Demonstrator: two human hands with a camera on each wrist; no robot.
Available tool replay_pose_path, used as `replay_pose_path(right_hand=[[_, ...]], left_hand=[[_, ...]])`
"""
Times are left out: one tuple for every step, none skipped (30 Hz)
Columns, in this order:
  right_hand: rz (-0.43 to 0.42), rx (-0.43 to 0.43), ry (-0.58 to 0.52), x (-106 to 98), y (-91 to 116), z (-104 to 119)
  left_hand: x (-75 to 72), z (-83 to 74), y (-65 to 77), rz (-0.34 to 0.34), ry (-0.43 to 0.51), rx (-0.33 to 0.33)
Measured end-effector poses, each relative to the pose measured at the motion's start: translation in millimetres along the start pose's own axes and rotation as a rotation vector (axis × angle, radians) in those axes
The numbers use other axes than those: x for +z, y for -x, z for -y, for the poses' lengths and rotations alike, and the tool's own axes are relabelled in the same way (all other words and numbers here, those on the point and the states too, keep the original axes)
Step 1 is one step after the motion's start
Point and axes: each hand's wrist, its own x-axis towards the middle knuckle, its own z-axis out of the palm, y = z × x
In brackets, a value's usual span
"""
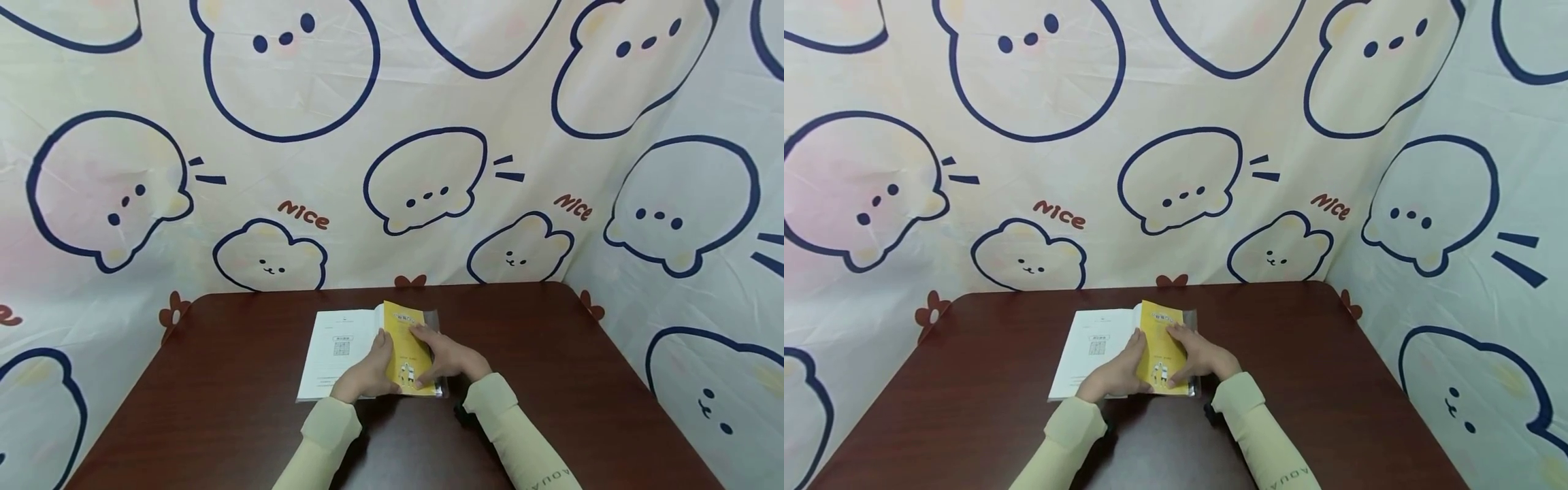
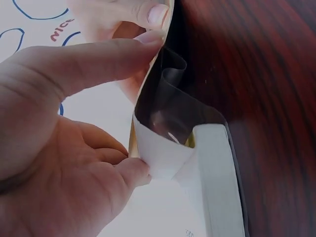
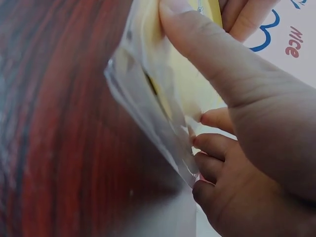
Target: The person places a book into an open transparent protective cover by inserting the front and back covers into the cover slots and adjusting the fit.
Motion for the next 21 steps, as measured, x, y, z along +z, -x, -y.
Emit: replay_pose_path(right_hand=[[-0.001, 0.002, 0.004, 0.0, 0.2, 0.2], [-0.002, 0.003, 0.009, 0.0, 0.3, 0.2], [-0.001, 0.002, 0.016, 0.0, 0.5, 0.6], [-0.001, -0.003, 0.021, 0.0, 0.7, 0.8], [0.002, -0.007, 0.028, -0.1, 0.6, 0.9], [0.002, -0.01, 0.034, -0.3, 0.5, 0.9], [0.005, -0.008, 0.042, 0.0, 0.4, 0.8], [0.006, -0.004, 0.047, 0.2, 0.3, 0.7], [0.004, -0.001, 0.05, 0.2, 0.0, 0.5], [0.002, 0.003, 0.052, 0.0, -0.2, 0.3], [0.003, 0.009, 0.051, -0.3, -0.6, 0.3], [0.004, 0.01, 0.046, -0.7, -0.9, 0.4], [0.007, 0.011, 0.04, -1.2, -1.1, 0.6], [0.009, 0.004, 0.032, -1.6, -1.4, 0.7], [0.013, -0.003, 0.024, -2.1, -1.5, 1.0], [0.017, -0.011, 0.015, -2.4, -1.3, 1.6], [0.022, -0.015, 0.006, -2.5, -1.2, 1.8], [0.026, -0.022, 0.003, -2.5, -1.1, 1.9], [0.029, -0.027, 0.001, -2.5, -1.0, 2.2], [0.031, -0.029, 0.001, -2.3, -1.1, 2.3], [0.036, -0.028, 0.001, -2.3, -0.8, 2.6]], left_hand=[[0.4, -0.8, -0.6, 0.001, 0.0, -0.004], [0.6, -1.9, -0.8, 0.0, -0.004, -0.005], [0.8, -3.1, -1.1, 0.001, -0.007, -0.008], [1.1, -3.8, -1.4, 0.001, -0.011, -0.01], [1.1, -4.8, -1.5, 0.004, -0.016, -0.012], [0.9, -5.4, -1.7, 0.006, -0.023, -0.012], [1.2, -5.4, -1.9, 0.01, -0.034, -0.015], [1.0, -5.6, -1.9, 0.012, -0.04, -0.014], [0.7, -5.6, -2.1, 0.015, -0.046, -0.013], [0.3, -5.4, -2.3, 0.015, -0.052, -0.01], [-0.3, -5.3, -2.6, 0.015, -0.056, -0.01], [-0.6, -4.9, -3.1, 0.014, -0.064, -0.008], [-0.8, -4.7, -3.4, 0.013, -0.069, -0.007], [-0.8, -4.6, -3.4, 0.012, -0.07, -0.007], [-0.7, -4.5, -3.4, 0.012, -0.071, -0.009], [-0.4, -4.5, -3.4, 0.01, -0.073, -0.009], [0.1, -4.6, -3.3, 0.009, -0.074, -0.01], [0.6, -4.7, -3.3, 0.007, -0.076, -0.009], [1.0, -4.8, -3.3, 0.008, -0.075, -0.011], [1.5, -4.9, -3.1, 0.009, -0.075, -0.012], [1.9, -5.4, -3.0, 0.009, -0.078, -0.014]])
